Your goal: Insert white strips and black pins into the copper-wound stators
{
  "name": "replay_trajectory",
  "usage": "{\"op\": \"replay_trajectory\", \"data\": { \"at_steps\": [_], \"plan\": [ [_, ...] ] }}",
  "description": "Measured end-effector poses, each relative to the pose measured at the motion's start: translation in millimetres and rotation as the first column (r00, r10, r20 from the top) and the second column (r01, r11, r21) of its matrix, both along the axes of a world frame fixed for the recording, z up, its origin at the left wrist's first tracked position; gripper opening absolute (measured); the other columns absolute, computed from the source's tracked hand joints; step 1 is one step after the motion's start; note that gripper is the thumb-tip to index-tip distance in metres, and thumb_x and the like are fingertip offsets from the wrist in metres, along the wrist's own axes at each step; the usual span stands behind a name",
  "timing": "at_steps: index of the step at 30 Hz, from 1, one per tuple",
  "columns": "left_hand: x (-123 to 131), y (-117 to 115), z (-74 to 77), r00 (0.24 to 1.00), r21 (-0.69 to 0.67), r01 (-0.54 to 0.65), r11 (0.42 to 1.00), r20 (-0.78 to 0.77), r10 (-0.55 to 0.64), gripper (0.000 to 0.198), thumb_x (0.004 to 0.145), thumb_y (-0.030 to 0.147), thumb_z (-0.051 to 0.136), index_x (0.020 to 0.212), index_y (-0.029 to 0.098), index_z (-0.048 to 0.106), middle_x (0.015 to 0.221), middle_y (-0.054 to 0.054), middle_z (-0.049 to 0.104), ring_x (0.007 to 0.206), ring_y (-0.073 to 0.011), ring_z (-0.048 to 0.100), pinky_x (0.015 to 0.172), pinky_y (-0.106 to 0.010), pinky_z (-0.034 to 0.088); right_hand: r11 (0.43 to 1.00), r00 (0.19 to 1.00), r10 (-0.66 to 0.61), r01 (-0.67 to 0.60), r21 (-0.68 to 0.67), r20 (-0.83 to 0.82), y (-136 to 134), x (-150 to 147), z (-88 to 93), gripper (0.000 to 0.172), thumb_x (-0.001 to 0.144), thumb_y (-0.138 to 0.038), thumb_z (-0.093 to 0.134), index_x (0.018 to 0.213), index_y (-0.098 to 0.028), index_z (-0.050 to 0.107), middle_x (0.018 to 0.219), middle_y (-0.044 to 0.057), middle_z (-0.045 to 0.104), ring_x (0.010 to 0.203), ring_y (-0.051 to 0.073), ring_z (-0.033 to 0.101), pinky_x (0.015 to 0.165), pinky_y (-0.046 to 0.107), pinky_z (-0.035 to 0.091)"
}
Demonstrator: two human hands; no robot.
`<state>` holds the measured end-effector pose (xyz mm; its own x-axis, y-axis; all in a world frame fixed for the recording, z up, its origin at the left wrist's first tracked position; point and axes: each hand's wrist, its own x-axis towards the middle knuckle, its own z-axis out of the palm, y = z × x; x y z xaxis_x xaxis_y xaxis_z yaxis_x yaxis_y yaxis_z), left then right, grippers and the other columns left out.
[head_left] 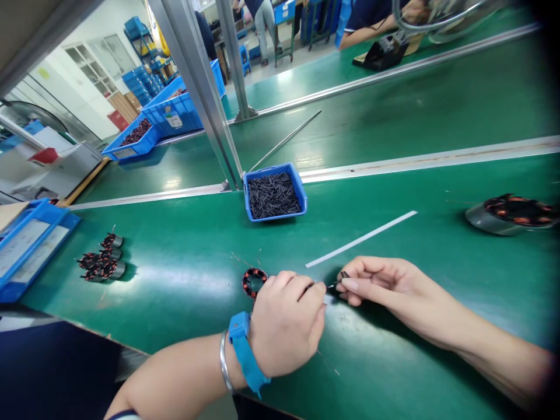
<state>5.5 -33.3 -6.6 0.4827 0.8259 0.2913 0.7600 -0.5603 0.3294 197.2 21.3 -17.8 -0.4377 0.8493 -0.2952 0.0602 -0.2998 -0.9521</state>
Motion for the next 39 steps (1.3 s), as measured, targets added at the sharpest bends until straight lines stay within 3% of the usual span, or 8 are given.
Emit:
{"op": "replay_trajectory", "data": {
  "at_steps": [22, 24, 26, 28, 31, 33, 36, 39],
  "plan": [
    [1, -1, -2.1, 0.998, -0.057, 0.003, 0.998, 0.059, 0.0, 0.026, 0.092, 0.019, 0.043, 0.112, 0.016, 0.059, 0.1, -0.007, 0.066, 0.091, -0.0206, 0.057, 0.078, -0.038, 0.052, 0.999, 0.999, 0.049, -0.05, 0.006, 0.016, -6, 2, -5.6, 0.038, 0.057, -0.052, 0.082, 0.068, -0.018, 0.069, 0.061, 0.003, 0.066, 0.056, 0.014, 0.06, 0.059, 0.027, 0.051],
    [1, -1, -3.1, 0.997, -0.062, 0.014, 0.998, 0.071, -0.01, 0.027, 0.092, 0.018, 0.042, 0.113, 0.014, 0.059, 0.1, -0.008, 0.065, 0.092, -0.0201, 0.056, 0.08, -0.037, 0.053, 0.999, 0.999, -0.004, 0.002, 0.046, 0.046, -2, 6, -2.2, 0.038, 0.056, -0.053, 0.082, 0.069, -0.019, 0.069, 0.06, 0.003, 0.067, 0.055, 0.014, 0.061, 0.058, 0.028, 0.052],
    [0, 0, -3.9, 0.997, -0.057, 0.021, 0.998, 0.075, -0.017, 0.027, 0.092, 0.017, 0.043, 0.113, 0.014, 0.06, 0.099, -0.008, 0.065, 0.091, -0.0198, 0.056, 0.08, -0.036, 0.054, 0.983, 0.993, -0.08, 0.064, 0.17, 0.086, 9, 4, 7.0, 0.038, 0.058, -0.056, 0.079, 0.07, -0.021, 0.069, 0.061, 0.004, 0.068, 0.056, 0.016, 0.061, 0.059, 0.03, 0.052],
    [0, 0, -4.3, 0.997, -0.043, 0.025, 0.999, 0.08, -0.022, 0.027, 0.091, 0.017, 0.044, 0.112, 0.013, 0.06, 0.098, -0.008, 0.065, 0.091, -0.0198, 0.056, 0.08, -0.035, 0.054, 0.92, 0.98, -0.14, 0.076, 0.384, 0.142, 30, -7, 20.9, 0.035, 0.066, -0.055, 0.073, 0.072, -0.021, 0.069, 0.064, 0.005, 0.068, 0.059, 0.017, 0.062, 0.061, 0.031, 0.052],
    [0, 1, -4.5, 0.996, -0.024, 0.029, 0.999, 0.087, -0.027, 0.027, 0.09, 0.016, 0.045, 0.112, 0.013, 0.06, 0.099, -0.009, 0.064, 0.092, -0.0202, 0.056, 0.081, -0.036, 0.055, 0.731, 0.922, -0.233, -0.043, 0.681, 0.309, 64, -29, 43.6, 0.021, 0.077, -0.037, 0.063, 0.083, -0.018, 0.07, 0.074, 0.006, 0.07, 0.064, 0.018, 0.063, 0.067, 0.032, 0.051],
    [0, 1, -4.3, 0.995, -0.031, 0.028, 0.999, 0.099, -0.025, 0.027, 0.09, 0.016, 0.046, 0.112, 0.014, 0.059, 0.1, -0.009, 0.064, 0.093, -0.0206, 0.056, 0.081, -0.036, 0.055, 0.604, 0.844, -0.317, -0.173, 0.778, 0.433, 73, -35, 51.8, 0.026, 0.078, -0.026, 0.059, 0.099, -0.016, 0.069, 0.088, 0.008, 0.07, 0.068, 0.019, 0.064, 0.071, 0.034, 0.051],
    [0, 1, -3.7, 0.992, -0.064, 0.03, 0.998, 0.125, -0.022, 0.026, 0.089, 0.016, 0.046, 0.112, 0.014, 0.06, 0.1, -0.009, 0.064, 0.093, -0.0213, 0.056, 0.081, -0.037, 0.055, 0.488, 0.819, -0.237, -0.365, 0.793, 0.523, 54, -23, 43.3, 0.03, 0.083, -0.024, 0.053, 0.108, -0.015, 0.066, 0.095, 0.01, 0.069, 0.075, 0.02, 0.066, 0.071, 0.034, 0.053],
    [0, 1, -2.9, 0.987, -0.094, 0.045, 0.995, 0.157, -0.029, 0.026, 0.089, 0.015, 0.046, 0.11, 0.012, 0.06, 0.1, -0.01, 0.064, 0.093, -0.0213, 0.056, 0.082, -0.037, 0.054, 0.483, 0.831, -0.061, -0.461, 0.745, 0.553, 13, -2, 16.8, 0.023, 0.09, -0.022, 0.048, 0.101, -0.017, 0.067, 0.089, 0.008, 0.071, 0.077, 0.018, 0.068, 0.068, 0.03, 0.054]
  ]
}}
